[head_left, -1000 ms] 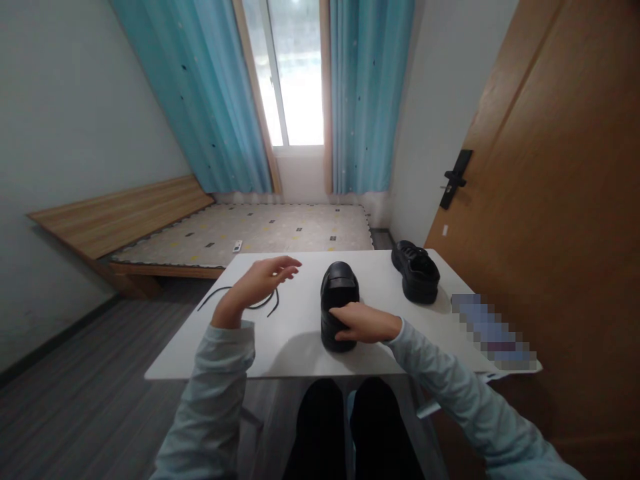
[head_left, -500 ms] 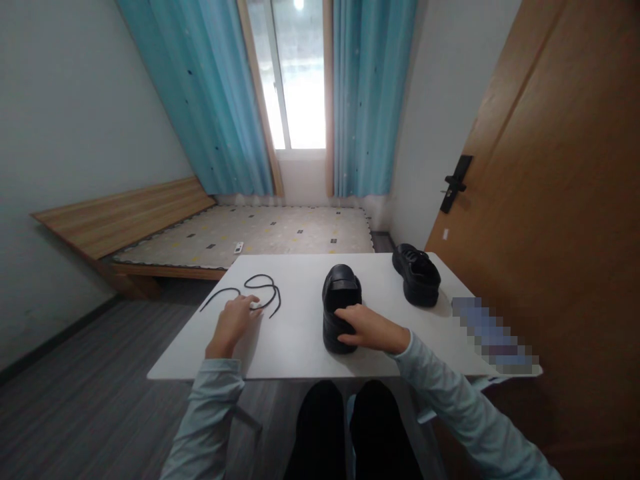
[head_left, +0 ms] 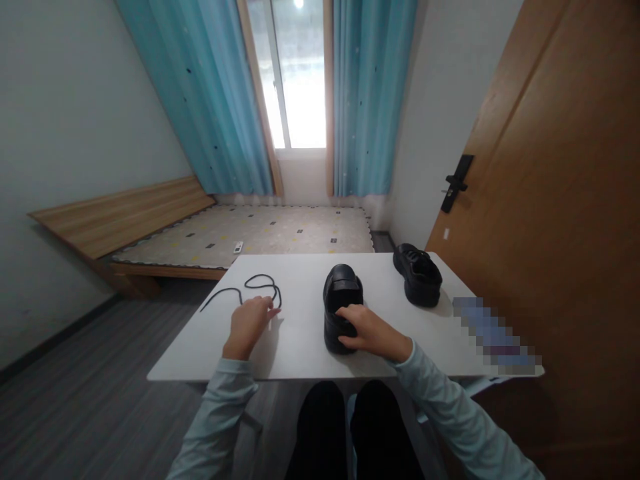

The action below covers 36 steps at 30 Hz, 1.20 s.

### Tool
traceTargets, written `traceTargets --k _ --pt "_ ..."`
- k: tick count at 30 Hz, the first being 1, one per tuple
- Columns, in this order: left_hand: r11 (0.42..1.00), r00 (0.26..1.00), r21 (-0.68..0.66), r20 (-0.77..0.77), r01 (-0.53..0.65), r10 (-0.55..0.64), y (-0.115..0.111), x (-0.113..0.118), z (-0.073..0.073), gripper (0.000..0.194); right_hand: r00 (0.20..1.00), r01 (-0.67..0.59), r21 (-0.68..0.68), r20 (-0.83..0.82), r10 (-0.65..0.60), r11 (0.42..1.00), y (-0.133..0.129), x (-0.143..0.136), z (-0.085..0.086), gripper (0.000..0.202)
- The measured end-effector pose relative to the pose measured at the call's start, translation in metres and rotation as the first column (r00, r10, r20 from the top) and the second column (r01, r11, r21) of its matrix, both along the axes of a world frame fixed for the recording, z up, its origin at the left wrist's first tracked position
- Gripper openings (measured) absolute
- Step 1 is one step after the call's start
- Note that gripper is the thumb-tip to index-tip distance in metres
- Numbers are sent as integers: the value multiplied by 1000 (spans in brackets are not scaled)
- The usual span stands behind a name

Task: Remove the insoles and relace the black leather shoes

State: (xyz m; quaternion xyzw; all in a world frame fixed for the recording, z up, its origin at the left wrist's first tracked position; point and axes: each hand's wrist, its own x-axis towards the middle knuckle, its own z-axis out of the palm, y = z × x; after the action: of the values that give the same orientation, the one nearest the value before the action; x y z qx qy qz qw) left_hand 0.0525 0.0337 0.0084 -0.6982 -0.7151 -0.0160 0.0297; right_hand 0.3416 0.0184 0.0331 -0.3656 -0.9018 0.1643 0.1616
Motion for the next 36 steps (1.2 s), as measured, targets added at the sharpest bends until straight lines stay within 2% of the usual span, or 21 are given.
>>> traceTargets --k 5,9,13,15,17,19,22,25,27,28,30,32,36 --pt "998 1000 -63 -16 -23 22 4 11 -4 19 999 5 14 -38 -5 1000 -3 -1 -1 37" --pt "999 1000 -39 -14 -23 22 3 16 4 23 998 -3 32 -65 5 999 -4 1 -1 36" --pt "987 993 161 122 -18 -1 -5 12 22 20 994 -13 14 -111 14 1000 -2 3 -1 35" --pt "949 966 313 255 -48 -35 -11 8 34 17 990 -17 -1 -139 16 1000 -1 5 0 34" --pt "882 900 455 426 -122 -95 -18 5 46 17 984 -22 -20 -175 18 1000 -1 6 2 32" --pt "807 757 538 626 -244 -188 -26 2 57 19 975 -26 -44 -223 15 999 -1 7 7 29" --pt "726 406 537 833 -430 -376 -34 2 67 26 953 -5 -64 -303 -15 998 2 9 15 23" --pt "664 53 476 833 -577 -550 -36 1 73 27 934 86 -32 -345 -91 996 9 11 24 14" --pt "653 -126 460 752 -601 -647 -36 0 76 25 918 181 23 -362 -161 983 16 9 28 11" --pt "667 -202 459 714 -587 -670 -35 1 77 25 908 234 52 -369 -199 971 19 8 30 11" --pt "722 -331 440 677 -534 -657 -33 2 80 24 891 327 86 -361 -276 941 26 4 33 13" --pt "780 -413 386 685 -493 -600 -29 7 82 23 883 389 82 -316 -346 918 32 -2 35 16" --pt "823 -455 290 719 -489 -524 -17 23 84 21 887 450 61 -148 -437 891 46 -15 38 22"
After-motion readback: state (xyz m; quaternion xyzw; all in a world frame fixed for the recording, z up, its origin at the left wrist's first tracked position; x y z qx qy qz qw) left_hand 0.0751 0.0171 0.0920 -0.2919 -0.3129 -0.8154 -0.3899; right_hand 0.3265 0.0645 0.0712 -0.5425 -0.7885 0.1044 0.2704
